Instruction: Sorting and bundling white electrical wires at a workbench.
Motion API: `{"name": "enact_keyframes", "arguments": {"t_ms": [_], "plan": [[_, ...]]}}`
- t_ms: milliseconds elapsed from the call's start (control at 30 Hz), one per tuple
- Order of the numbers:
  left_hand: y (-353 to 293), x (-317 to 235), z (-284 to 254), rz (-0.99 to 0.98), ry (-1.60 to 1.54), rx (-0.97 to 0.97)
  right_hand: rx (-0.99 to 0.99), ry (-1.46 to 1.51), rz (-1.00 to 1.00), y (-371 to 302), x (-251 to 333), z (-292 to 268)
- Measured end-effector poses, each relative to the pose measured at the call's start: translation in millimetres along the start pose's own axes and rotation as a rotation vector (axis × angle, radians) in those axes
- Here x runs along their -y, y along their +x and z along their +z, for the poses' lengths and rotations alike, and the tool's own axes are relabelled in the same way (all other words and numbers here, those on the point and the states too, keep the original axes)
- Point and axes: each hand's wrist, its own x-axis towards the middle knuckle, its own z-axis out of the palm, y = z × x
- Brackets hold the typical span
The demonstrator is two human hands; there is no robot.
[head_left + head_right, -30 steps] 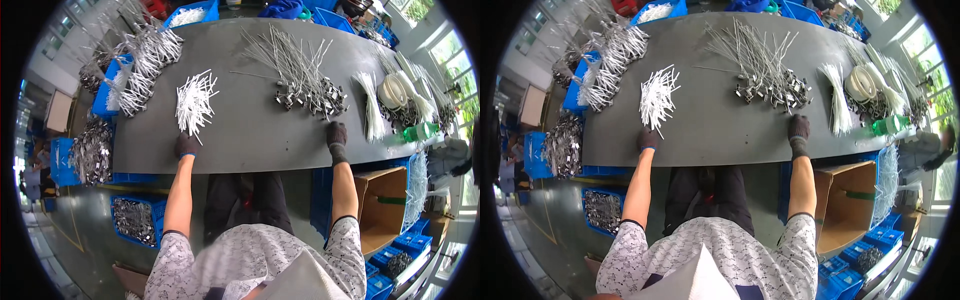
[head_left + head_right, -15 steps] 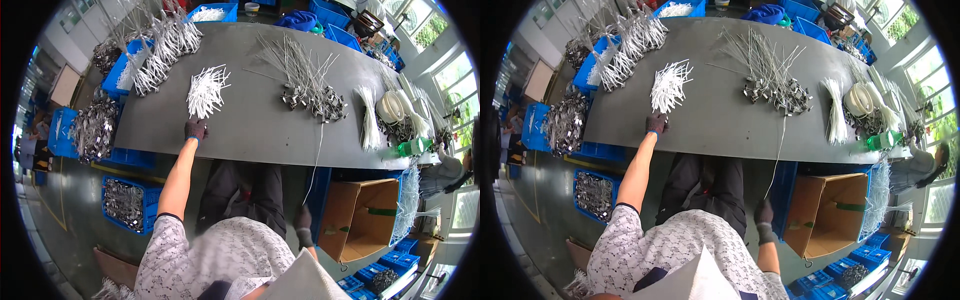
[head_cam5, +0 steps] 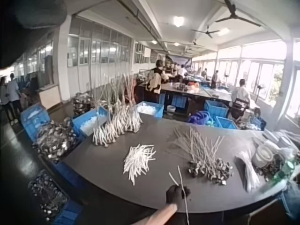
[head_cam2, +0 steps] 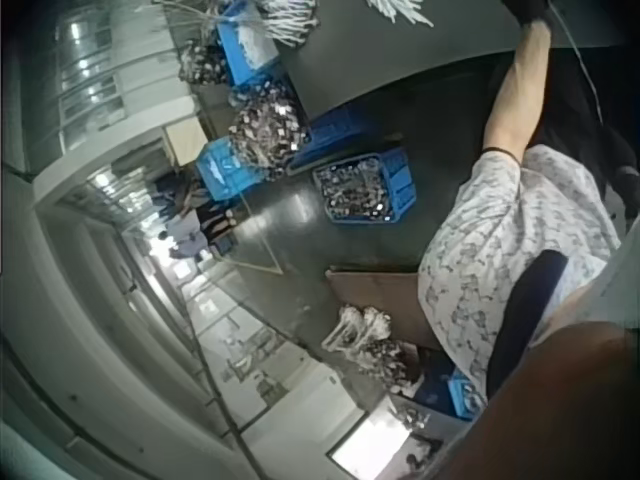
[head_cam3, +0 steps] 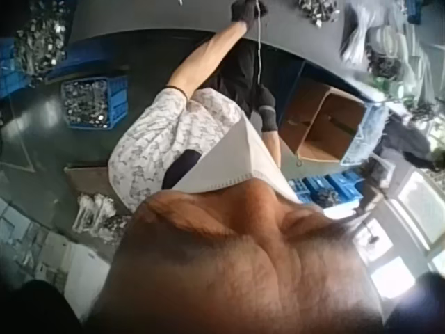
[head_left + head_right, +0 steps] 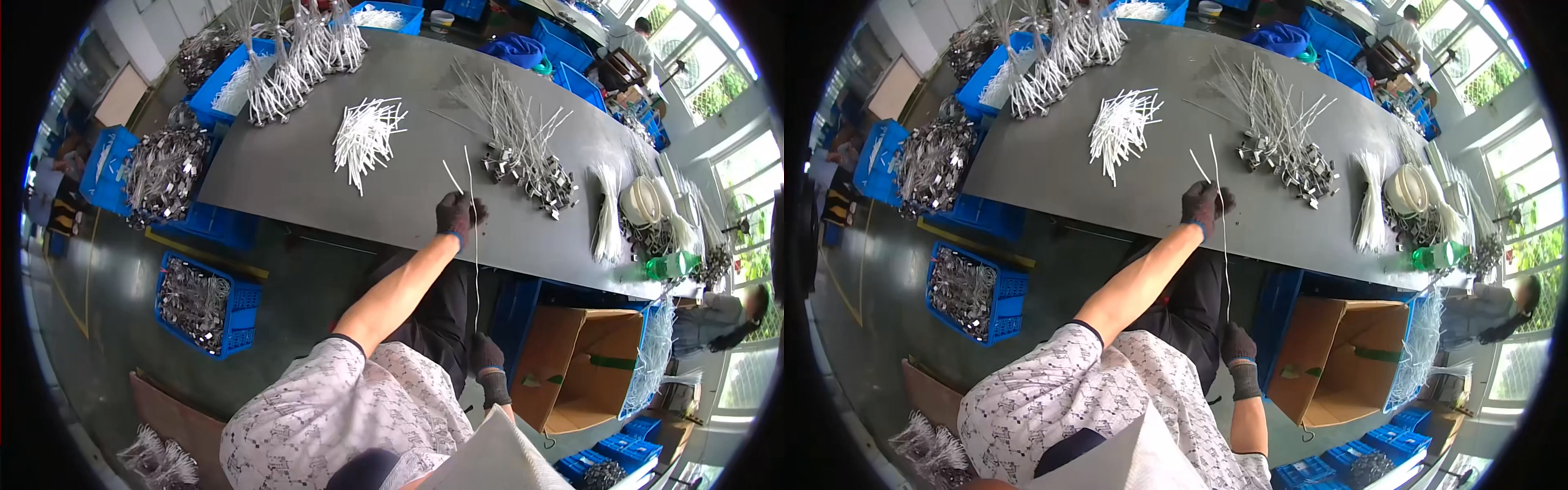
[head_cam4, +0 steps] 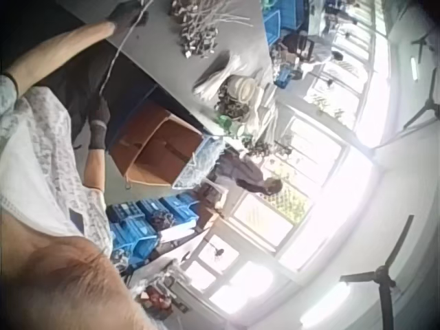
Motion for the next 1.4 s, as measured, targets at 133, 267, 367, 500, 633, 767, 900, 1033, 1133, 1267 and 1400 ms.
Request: {"name": "enact_keyframes", "arguments": {"t_ms": [133,267,367,500,633,767,900,1033,1133,1267,1400], "plan": [[5.2,-41.5,18.4,0.494,0.153,-0.073,0.125,-0.050,0.044,-10.4,-15.2,-3.9],[-0.4,-57.8,20.2,0.577,0.208,0.002,0.187,-0.070,0.091,-20.9,-26.9,6.8],[-6.2,-60.0,17.9,0.487,0.184,-0.007,0.168,-0.017,0.127,-22.2,-24.3,12.0],[-9.3,-61.4,11.6,0.437,0.166,-0.021,0.169,-0.052,0.149,-29.1,-21.9,13.4],[-8.2,-59.5,5.9,0.464,0.186,-0.023,0.135,-0.016,0.159,-34.8,-21.2,13.1],[-4.3,-59.8,0.5,0.494,0.321,0.068,0.114,-0.016,0.118,-38.5,-15.7,13.6],[-2.4,-61.9,-1.8,0.547,0.485,0.062,0.103,-0.004,0.148,-40.0,-7.1,11.9],[-3.5,-62.6,-0.6,0.473,0.363,0.077,0.086,0.040,0.124,-37.1,-3.6,11.0],[-4.6,-63.3,0.4,0.464,0.222,-0.057,0.097,0.027,0.120,-34.5,-3.8,12.6],[-3.2,-66.2,-0.6,0.528,0.274,-0.002,0.105,0.028,0.110,-34.0,-3.4,15.0],[-0.5,-70.1,-4.2,0.567,0.429,0.093,0.120,0.030,0.137,-35.1,-2.1,14.2]]}}
